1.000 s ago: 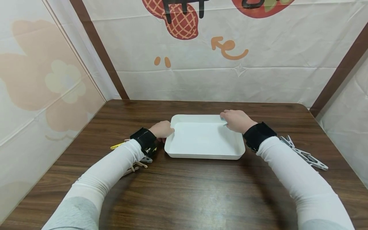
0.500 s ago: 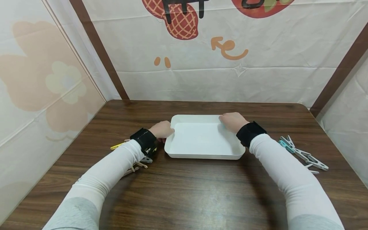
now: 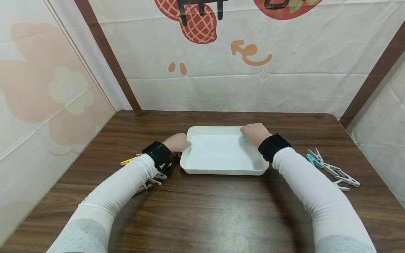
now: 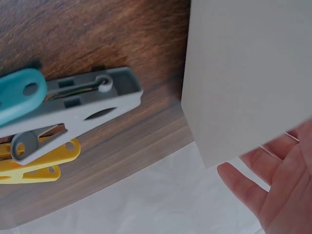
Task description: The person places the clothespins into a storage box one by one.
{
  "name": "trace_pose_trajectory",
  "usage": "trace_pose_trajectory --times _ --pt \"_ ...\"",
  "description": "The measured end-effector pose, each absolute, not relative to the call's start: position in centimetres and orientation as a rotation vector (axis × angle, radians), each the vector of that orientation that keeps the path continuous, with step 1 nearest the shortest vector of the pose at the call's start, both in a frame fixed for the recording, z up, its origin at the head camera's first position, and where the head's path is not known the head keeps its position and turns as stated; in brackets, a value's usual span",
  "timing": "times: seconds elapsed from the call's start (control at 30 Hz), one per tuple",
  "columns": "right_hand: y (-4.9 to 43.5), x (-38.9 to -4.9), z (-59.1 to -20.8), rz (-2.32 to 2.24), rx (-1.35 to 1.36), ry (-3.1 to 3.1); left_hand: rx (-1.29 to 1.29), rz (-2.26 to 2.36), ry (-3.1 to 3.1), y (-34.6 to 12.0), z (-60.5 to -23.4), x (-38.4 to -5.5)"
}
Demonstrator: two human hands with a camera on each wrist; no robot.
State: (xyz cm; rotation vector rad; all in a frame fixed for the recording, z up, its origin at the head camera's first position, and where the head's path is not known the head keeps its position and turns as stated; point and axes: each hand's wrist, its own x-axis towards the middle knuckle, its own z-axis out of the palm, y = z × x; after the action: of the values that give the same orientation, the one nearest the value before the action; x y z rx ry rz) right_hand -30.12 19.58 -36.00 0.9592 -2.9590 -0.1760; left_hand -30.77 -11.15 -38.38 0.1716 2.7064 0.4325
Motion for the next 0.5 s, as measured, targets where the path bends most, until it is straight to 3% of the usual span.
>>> trace_pose_trajectory --times 0.5 --pt "23.4 -29.5 -33.1 0.08 0.826 -2.916 0.174 0.448 2.7 -11.3 -38.7 -31.0"
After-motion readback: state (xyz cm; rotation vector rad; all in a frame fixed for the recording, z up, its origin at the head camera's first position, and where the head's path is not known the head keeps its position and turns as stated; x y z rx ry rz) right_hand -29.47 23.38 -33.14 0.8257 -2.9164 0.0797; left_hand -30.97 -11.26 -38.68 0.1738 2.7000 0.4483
